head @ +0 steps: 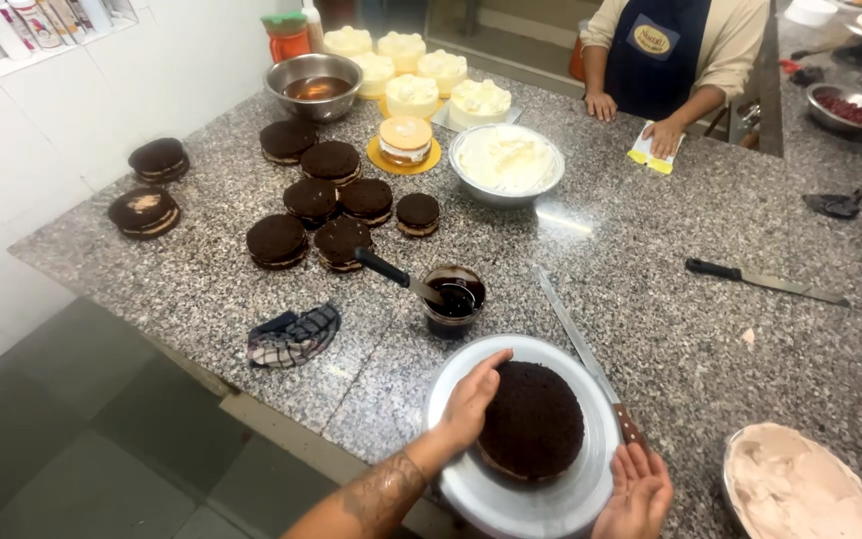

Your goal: The person uses a long spatula knife to lift a chocolate cake layer and place it onto a white plate, steadying it with the other hand and repositioning it on the plate. The counter holds many filled chocolate cake layers, bowls of filling and syrup, and frosted cakes.

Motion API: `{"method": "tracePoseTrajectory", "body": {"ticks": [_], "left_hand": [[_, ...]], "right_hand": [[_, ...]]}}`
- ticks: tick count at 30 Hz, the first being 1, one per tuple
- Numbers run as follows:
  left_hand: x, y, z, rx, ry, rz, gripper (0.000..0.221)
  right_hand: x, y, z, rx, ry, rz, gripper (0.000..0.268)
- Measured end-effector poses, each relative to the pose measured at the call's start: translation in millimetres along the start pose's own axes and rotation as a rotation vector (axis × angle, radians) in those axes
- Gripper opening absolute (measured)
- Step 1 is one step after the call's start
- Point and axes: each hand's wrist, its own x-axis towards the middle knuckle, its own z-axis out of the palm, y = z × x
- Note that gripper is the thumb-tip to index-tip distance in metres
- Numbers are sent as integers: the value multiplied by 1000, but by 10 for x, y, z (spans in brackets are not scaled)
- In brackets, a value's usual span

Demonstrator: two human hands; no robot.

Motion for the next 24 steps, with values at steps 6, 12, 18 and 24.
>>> {"method": "tracePoseTrajectory", "body": {"ticks": [6, 12, 18, 24], "left_hand": [[-18, 158, 16, -5, -13, -116, 87], [-18, 100, 20, -4, 0, -79, 80], [5, -31, 21, 6, 22, 1, 75], [15, -18, 10, -2, 13, 5, 75]], "right_hand": [[83, 140, -109, -77, 22, -8, 67], [72, 105, -53, -159, 52, -6, 67], [111, 231, -105, -174, 108, -22, 70], [150, 511, -301, -116, 76, -86, 74]]}}
